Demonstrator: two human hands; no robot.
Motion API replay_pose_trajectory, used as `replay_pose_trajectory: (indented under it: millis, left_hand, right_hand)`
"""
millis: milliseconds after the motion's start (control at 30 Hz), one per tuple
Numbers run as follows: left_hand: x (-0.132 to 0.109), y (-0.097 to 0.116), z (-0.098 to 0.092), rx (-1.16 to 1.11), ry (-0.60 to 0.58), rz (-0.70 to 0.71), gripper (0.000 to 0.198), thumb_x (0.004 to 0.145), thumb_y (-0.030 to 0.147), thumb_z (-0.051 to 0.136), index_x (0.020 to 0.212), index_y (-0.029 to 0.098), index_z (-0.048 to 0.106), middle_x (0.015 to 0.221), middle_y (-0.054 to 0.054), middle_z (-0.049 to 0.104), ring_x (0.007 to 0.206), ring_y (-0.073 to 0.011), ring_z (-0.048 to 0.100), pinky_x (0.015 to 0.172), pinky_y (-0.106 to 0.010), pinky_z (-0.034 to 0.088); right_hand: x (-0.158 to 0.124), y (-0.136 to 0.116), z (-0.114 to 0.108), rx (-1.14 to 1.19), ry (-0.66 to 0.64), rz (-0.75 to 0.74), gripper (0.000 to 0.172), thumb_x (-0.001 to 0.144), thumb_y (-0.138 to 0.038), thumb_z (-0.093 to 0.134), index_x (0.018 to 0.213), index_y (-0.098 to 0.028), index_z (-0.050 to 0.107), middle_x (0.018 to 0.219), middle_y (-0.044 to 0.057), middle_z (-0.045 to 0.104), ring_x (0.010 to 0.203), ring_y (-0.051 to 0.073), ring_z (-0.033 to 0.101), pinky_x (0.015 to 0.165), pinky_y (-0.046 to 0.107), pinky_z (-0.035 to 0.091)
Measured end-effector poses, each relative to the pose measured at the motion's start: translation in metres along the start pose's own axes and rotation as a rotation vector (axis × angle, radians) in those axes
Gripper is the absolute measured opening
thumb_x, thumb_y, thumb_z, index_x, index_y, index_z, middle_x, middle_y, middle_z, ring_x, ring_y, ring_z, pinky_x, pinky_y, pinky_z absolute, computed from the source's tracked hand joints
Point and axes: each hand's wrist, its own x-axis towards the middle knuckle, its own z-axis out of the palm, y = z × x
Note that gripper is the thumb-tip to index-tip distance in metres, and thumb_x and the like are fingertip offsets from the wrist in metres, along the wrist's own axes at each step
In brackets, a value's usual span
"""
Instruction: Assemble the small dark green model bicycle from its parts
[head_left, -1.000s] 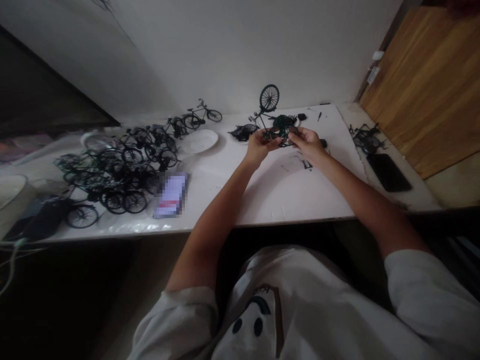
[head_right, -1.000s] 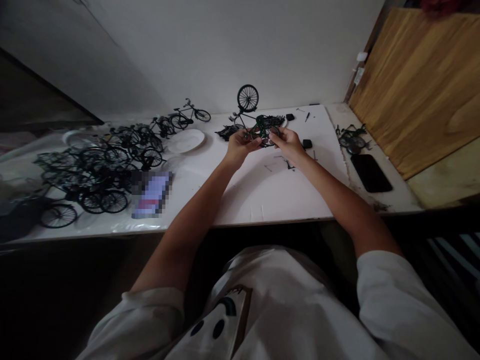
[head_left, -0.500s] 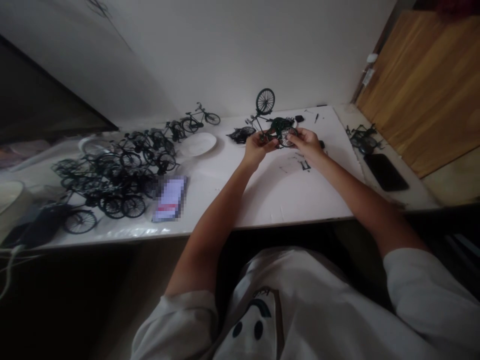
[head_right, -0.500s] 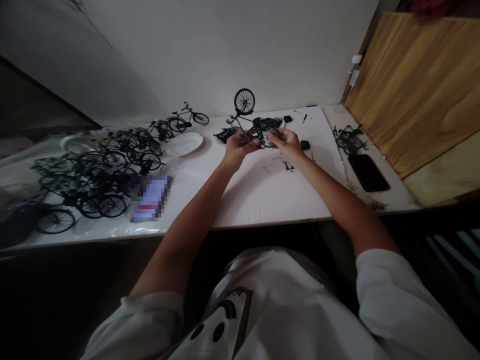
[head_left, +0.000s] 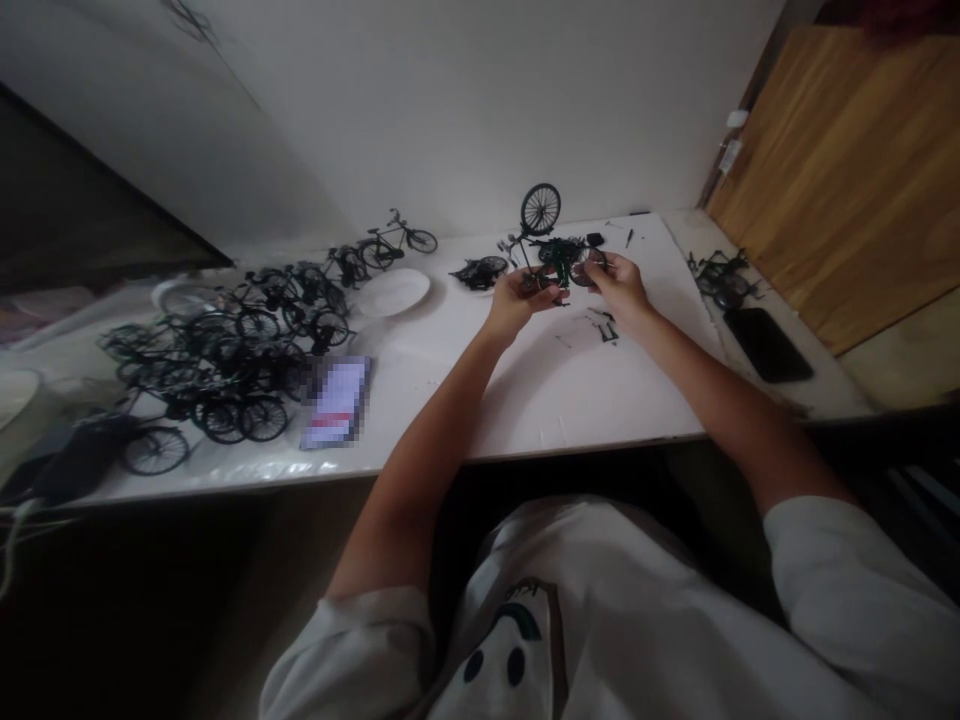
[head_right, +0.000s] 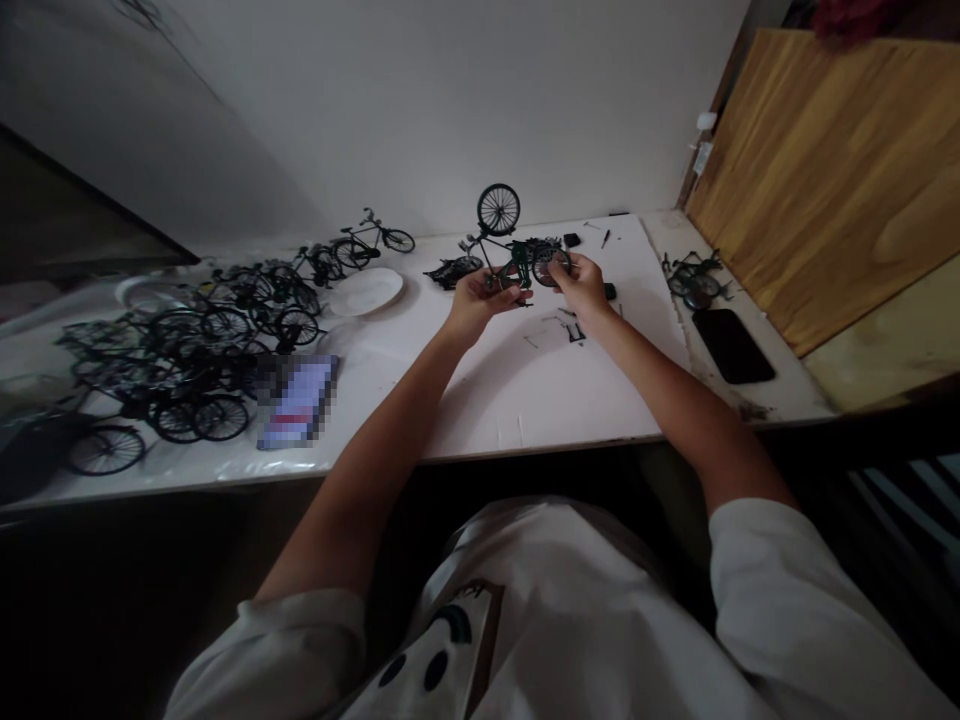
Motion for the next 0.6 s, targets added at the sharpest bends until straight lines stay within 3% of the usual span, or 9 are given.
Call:
replay_pose_trajectory:
  millis: [233,400,600]
  left_hand:
    - [-0.0019,-0.0026,0.0008,0.028,-0.082,-0.050,0.067,0.067,0.050,0.107,0.116,0.017,0.076,0.106,-0.012,0.085,0.098,-0.0262,0.086,0.092,-0.039,0.070]
    - [-0.0006,-0.0080,-0.0010,0.014,-0.108,-0.093,0.068,0.068,0.048,0.107,0.119,0.015,0.076,0.105,-0.013,0.085,0.098,-0.0256,0.086,0.093,-0.038,0.070]
    - [-0.0024,-0.0064,0.0013,0.021,-0.097,-0.138,0.066,0.069,0.049,0.106,0.117,0.014,0.076,0.107,-0.013,0.085,0.101,-0.0241,0.085,0.095,-0.036,0.068]
  right_hand:
    - [-0.0030,-0.0027,0.0015,0.119,-0.002,0.093,0.037,0.082,-0.041,0.097,0.100,-0.024,0.070,0.094,0.002,0.083,0.085,0.016,0.081,0.079,0.029,0.065]
    - [-0.0073,-0.0040,0.0039,0.183,-0.064,0.139,0.026,0.086,-0.037,0.095,0.092,-0.022,0.074,0.091,0.002,0.081,0.083,0.014,0.078,0.083,0.028,0.065]
    - [-0.0096,-0.0071,0.0061,0.288,-0.019,0.239,0.021,0.097,-0.036,0.083,0.086,-0.022,0.071,0.087,0.002,0.079,0.080,0.014,0.076,0.084,0.030,0.066]
